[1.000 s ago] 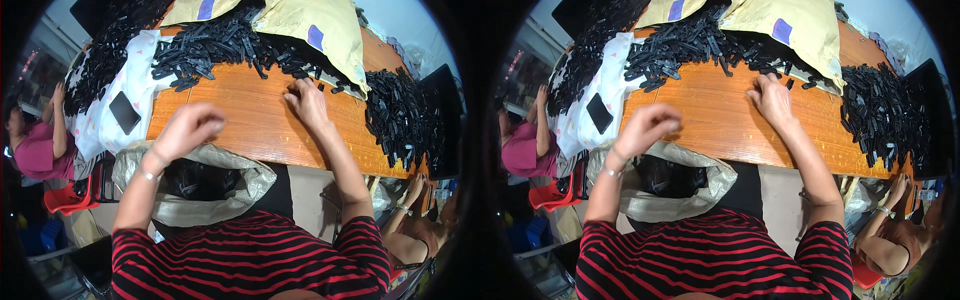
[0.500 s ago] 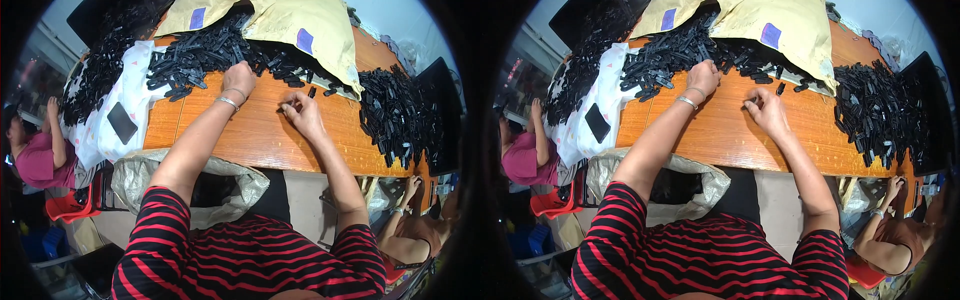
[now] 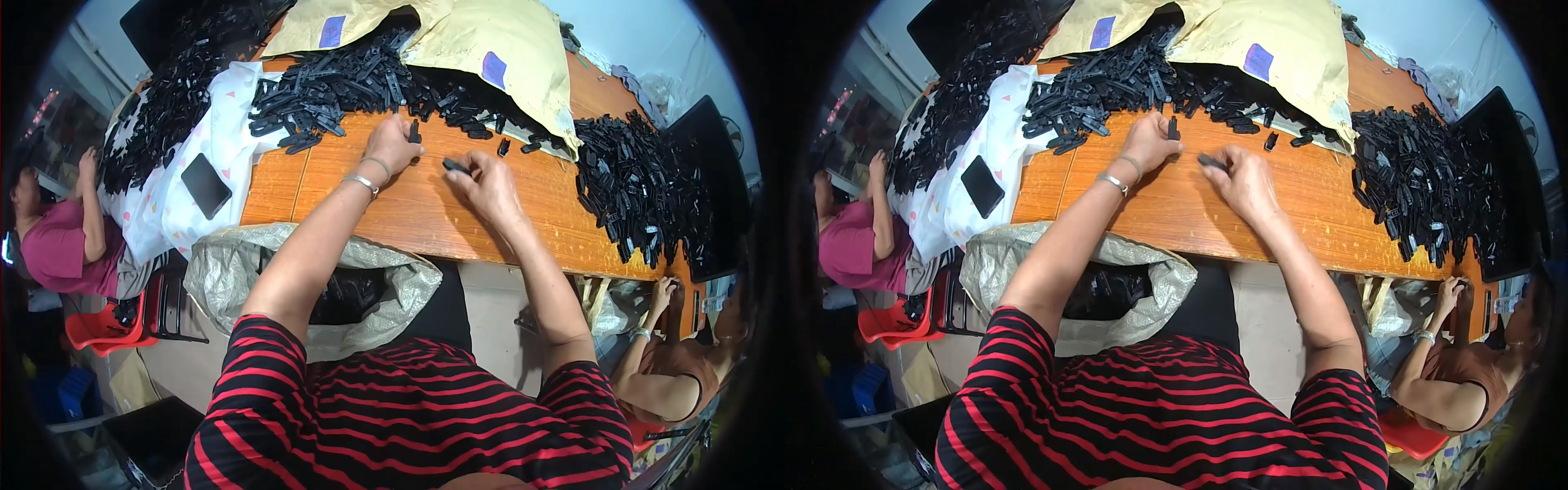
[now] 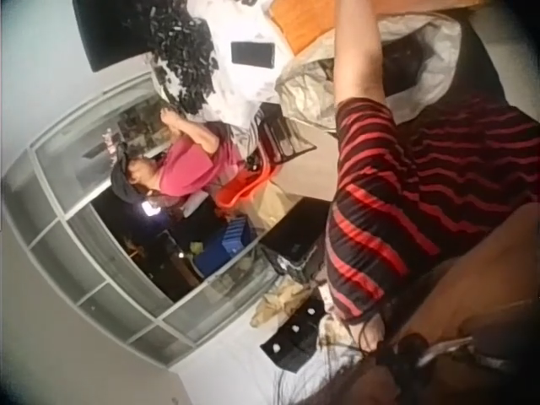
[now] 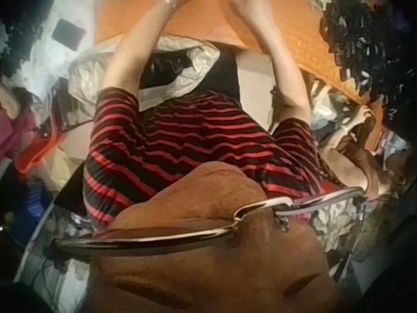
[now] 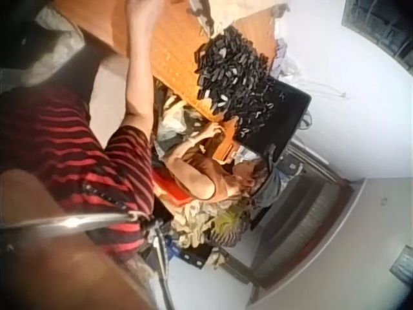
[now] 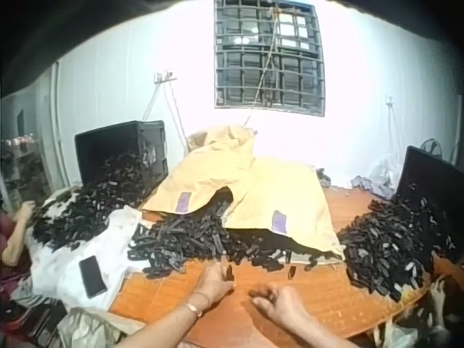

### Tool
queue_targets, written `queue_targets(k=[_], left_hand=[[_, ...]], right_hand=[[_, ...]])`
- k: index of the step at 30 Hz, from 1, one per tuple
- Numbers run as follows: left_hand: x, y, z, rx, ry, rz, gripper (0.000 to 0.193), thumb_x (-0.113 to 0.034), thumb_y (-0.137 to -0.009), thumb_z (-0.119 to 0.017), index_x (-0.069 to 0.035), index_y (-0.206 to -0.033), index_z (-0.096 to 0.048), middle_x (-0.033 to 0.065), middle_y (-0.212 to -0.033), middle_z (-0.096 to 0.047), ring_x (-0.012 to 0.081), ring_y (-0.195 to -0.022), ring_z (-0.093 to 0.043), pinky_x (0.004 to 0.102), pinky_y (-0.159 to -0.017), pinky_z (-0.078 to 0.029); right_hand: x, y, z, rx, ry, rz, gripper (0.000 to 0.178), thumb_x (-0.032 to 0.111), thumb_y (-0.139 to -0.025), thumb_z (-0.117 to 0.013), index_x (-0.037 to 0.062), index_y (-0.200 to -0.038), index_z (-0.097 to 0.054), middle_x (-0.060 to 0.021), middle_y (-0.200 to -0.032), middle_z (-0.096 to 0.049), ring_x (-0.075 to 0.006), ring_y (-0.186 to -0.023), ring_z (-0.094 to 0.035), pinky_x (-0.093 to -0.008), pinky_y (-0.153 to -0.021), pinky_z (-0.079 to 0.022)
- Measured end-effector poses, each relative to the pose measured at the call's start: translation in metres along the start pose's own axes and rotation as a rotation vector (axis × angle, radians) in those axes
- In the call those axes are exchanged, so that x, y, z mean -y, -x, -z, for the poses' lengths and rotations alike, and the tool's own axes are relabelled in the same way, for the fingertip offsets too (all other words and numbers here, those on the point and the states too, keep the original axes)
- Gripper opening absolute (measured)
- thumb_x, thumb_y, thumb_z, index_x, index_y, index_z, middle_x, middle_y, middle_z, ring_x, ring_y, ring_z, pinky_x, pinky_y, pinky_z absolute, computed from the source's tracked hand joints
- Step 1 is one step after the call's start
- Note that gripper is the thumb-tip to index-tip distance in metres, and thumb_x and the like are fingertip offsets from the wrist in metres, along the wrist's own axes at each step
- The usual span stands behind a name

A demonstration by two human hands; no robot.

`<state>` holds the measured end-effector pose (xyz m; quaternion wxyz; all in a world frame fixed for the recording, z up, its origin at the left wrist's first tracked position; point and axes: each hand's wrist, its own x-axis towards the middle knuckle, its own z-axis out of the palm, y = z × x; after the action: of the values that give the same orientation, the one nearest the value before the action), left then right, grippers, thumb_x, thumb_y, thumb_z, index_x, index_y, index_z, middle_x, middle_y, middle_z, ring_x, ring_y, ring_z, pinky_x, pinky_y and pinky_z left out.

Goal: The recorder is shown assembling and sorting small black plastic hardware components into a large sack at a wooden workstation.

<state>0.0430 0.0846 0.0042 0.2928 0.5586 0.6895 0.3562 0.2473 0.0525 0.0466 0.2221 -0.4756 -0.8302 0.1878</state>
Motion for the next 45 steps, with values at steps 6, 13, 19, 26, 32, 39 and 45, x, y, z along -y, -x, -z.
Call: queue_targets(k=[6, 13, 19, 26, 32, 39, 45], left_hand=[[-0.007, 0.042, 0.004, 0.060, 0.644, -0.148, 0.030, 0.003, -0.075, -0.075, -0.003, -0.093, -0.052, 0.0057, -0.086, -0.064, 0.0114, -0.077, -0.062, 0.0263, -0.067, -0.054], [-0.009, 0.064, 0.025, 0.050, 0.796, -0.173, 0.033, 0.006, -0.080, -0.068, 0.002, -0.108, -0.050, 0.0070, -0.093, -0.064, 0.0099, -0.079, -0.061, 0.0243, -0.067, -0.053], [-0.003, 0.070, 0.034, 0.037, 0.722, -0.204, 0.039, 0.010, -0.082, -0.060, 0.002, -0.118, -0.051, 0.0072, -0.093, -0.064, 0.0100, -0.077, -0.062, 0.0241, -0.066, -0.053], [-0.007, 0.074, 0.033, -0.244, 0.379, -0.390, 0.036, 0.008, -0.079, -0.060, -0.002, -0.114, -0.057, 0.0118, -0.080, -0.066, 0.0192, -0.071, -0.067, 0.0308, -0.065, -0.053], [-0.008, 0.079, 0.038, -0.272, 0.275, -0.443, 0.036, 0.007, -0.080, -0.061, -0.003, -0.115, -0.057, 0.0134, -0.083, -0.066, 0.0226, -0.074, -0.068, 0.0320, -0.067, -0.053], [-0.036, 0.099, 0.046, -0.372, 0.249, -0.595, 0.034, 0.001, -0.083, -0.065, -0.001, -0.116, -0.058, 0.0106, -0.092, -0.068, 0.0185, -0.083, -0.068, 0.0278, -0.072, -0.054], [-0.034, 0.105, 0.055, -0.336, 0.254, -0.559, 0.023, -0.010, -0.081, -0.069, -0.002, -0.101, -0.062, 0.0146, -0.083, -0.066, 0.0311, -0.075, -0.067, 0.0369, -0.064, -0.052]], right_hand=[[0.030, -0.014, -0.020, -0.151, -0.557, -0.077, 0.021, 0.008, -0.086, -0.068, -0.0024, -0.104, -0.065, -0.0043, -0.077, -0.066, -0.0068, -0.058, -0.059, -0.0234, -0.052, -0.046], [0.037, -0.017, -0.035, -0.223, -0.443, 0.090, 0.020, 0.006, -0.084, -0.071, -0.0034, -0.101, -0.067, -0.0058, -0.086, -0.062, -0.0082, -0.059, -0.059, -0.0238, -0.054, -0.047], [0.047, -0.020, -0.036, -0.208, -0.370, 0.113, 0.018, 0.004, -0.080, -0.075, -0.0019, -0.096, -0.070, -0.0052, -0.084, -0.058, -0.0083, -0.061, -0.059, -0.0231, -0.056, -0.048], [0.045, -0.025, -0.040, -0.246, -0.441, 0.132, 0.023, 0.007, -0.075, -0.079, -0.0013, -0.094, -0.071, -0.0081, -0.079, -0.062, -0.0123, -0.059, -0.059, -0.0272, -0.058, -0.049], [0.048, -0.024, -0.039, -0.218, -0.381, 0.178, 0.019, 0.000, -0.078, -0.076, -0.0026, -0.095, -0.069, -0.0050, -0.083, -0.058, -0.0078, -0.061, -0.059, -0.0229, -0.054, -0.049], [0.058, -0.015, -0.034, -0.384, -0.330, 0.358, 0.024, -0.002, -0.074, -0.075, -0.0002, -0.097, -0.067, -0.0072, -0.087, -0.058, -0.0109, -0.068, -0.059, -0.0230, -0.057, -0.050], [0.070, -0.014, -0.034, -0.472, -0.427, 0.276, 0.041, 0.008, -0.074, -0.077, 0.0010, -0.111, -0.059, -0.0053, -0.090, -0.059, -0.0145, -0.075, -0.060, -0.0292, -0.071, -0.053]])
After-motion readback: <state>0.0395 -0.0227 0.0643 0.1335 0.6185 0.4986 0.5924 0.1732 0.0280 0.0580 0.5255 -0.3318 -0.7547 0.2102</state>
